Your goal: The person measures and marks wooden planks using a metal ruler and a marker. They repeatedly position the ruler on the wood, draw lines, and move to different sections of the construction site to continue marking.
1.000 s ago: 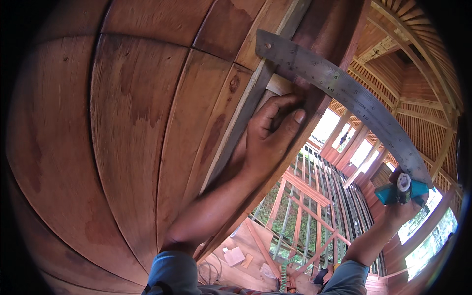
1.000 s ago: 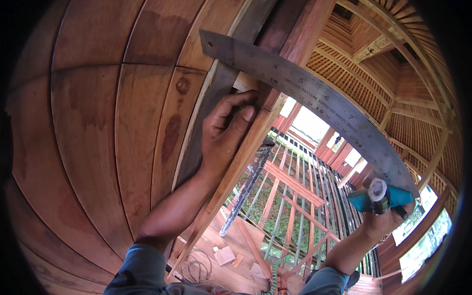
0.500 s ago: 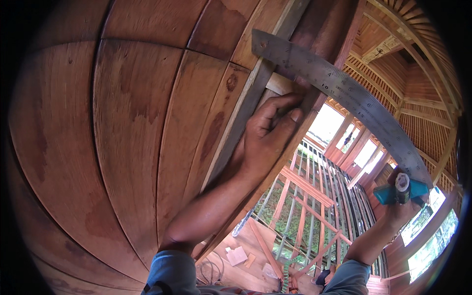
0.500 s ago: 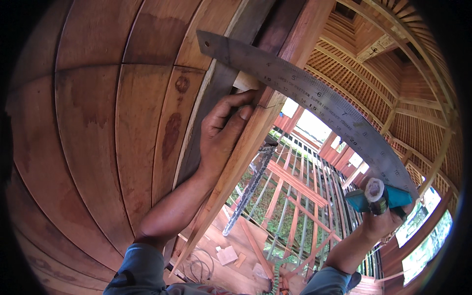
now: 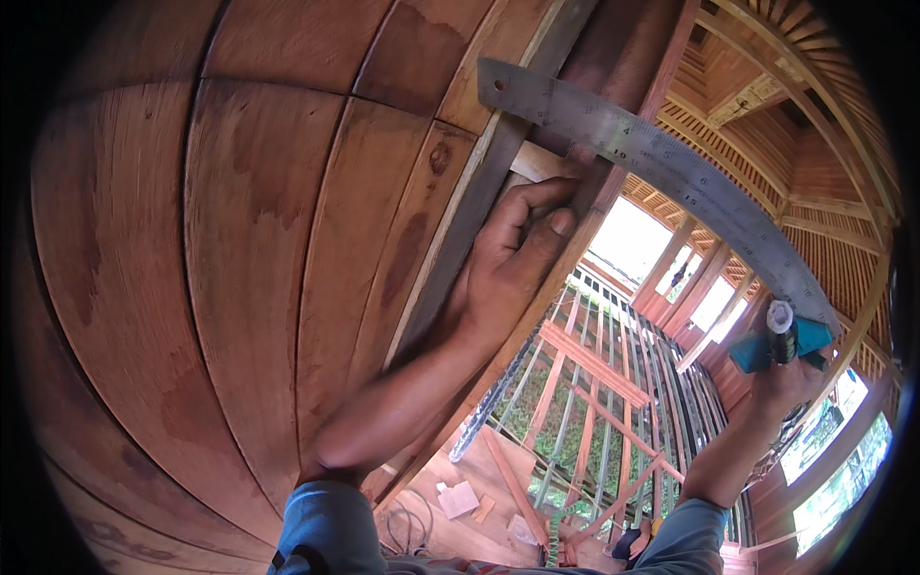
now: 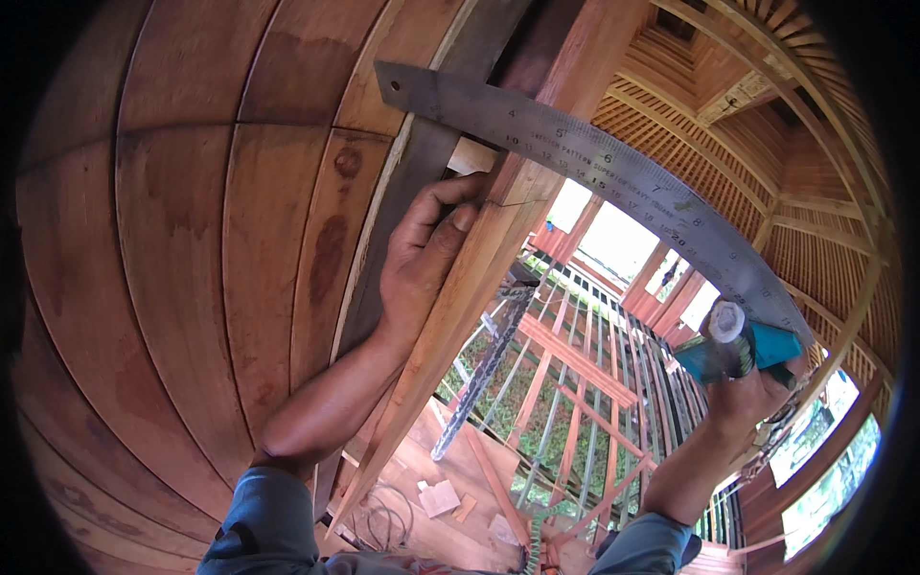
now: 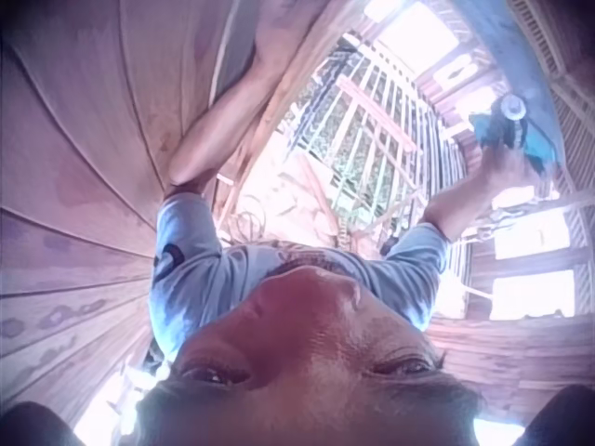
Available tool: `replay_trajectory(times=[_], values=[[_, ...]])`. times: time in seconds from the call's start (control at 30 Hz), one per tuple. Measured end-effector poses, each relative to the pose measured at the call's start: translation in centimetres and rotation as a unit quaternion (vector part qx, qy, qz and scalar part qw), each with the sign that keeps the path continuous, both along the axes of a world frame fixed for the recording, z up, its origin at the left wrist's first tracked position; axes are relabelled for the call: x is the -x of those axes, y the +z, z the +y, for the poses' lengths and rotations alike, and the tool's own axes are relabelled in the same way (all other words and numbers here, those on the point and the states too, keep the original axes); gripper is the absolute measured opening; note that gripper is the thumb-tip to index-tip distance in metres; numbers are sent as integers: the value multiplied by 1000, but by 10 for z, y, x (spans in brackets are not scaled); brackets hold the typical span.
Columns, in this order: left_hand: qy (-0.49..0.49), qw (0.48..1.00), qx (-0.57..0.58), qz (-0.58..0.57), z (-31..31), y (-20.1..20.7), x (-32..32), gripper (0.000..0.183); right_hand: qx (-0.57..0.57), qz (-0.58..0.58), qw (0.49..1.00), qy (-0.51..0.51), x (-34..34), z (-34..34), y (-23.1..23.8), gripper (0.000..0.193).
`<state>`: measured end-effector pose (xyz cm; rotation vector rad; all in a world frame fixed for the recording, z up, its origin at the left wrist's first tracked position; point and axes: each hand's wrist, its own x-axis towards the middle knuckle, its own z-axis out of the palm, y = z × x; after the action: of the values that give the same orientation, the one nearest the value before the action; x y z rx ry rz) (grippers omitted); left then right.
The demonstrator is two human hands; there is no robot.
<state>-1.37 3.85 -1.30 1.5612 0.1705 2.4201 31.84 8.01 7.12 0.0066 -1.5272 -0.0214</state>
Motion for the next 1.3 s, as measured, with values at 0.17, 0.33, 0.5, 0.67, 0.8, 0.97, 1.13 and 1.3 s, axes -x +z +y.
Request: replay_trajectory(times=[0.17,0.33,0.5,0.67,0.8,0.97,1.13,1.3], values=[[30,1000,-2,1,-2,0,-2,38,-5,18,1000,-17,2,4,2,42],[65,998,-13,25,0,-1,1,42,9,-4,1000,27,2,3,3,43],[106,993,-26,44,8,-3,7,43,-1,1,1000,18,0,4,1,44],[134,990,-29,45,8,-3,8,42,-6,8,1000,3,3,1,3,45],[103,994,-5,26,3,0,6,41,-13,21,1000,-17,1,-1,1,46],[7,999,32,-22,1,-2,3,40,-60,56,989,-126,-30,15,-6,45],[-22,1000,17,-9,5,-6,12,41,102,-5,971,216,-102,1,-14,35],[-14,999,43,-13,-2,-35,25,42,143,-98,934,314,-143,13,-64,36]])
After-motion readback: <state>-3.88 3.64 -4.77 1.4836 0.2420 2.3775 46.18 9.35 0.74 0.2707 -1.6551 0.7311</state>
